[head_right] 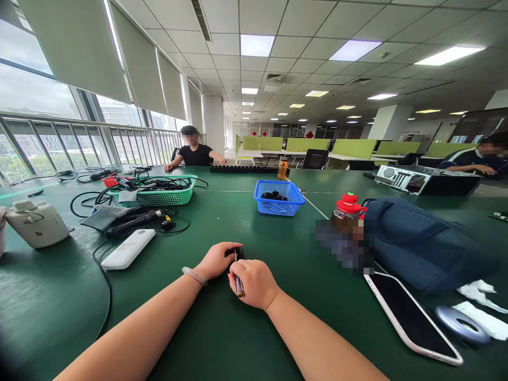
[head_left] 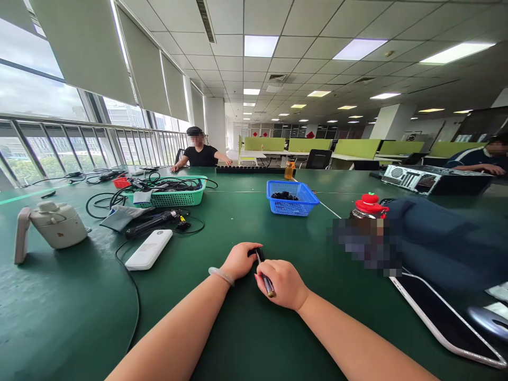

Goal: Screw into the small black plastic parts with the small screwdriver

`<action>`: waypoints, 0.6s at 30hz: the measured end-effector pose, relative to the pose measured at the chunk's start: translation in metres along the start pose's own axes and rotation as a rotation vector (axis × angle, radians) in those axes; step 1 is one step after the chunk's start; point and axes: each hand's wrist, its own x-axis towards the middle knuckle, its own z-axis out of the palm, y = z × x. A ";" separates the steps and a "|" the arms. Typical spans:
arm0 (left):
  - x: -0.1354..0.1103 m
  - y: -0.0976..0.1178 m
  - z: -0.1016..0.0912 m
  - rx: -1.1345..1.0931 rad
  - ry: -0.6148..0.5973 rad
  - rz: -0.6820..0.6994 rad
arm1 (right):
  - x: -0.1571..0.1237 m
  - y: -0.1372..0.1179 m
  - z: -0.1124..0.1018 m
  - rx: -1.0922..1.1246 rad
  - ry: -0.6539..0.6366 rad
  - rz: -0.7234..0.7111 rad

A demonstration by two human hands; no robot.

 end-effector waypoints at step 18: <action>-0.002 0.002 -0.001 -0.016 -0.037 0.033 | 0.000 0.000 -0.007 -0.004 0.153 0.033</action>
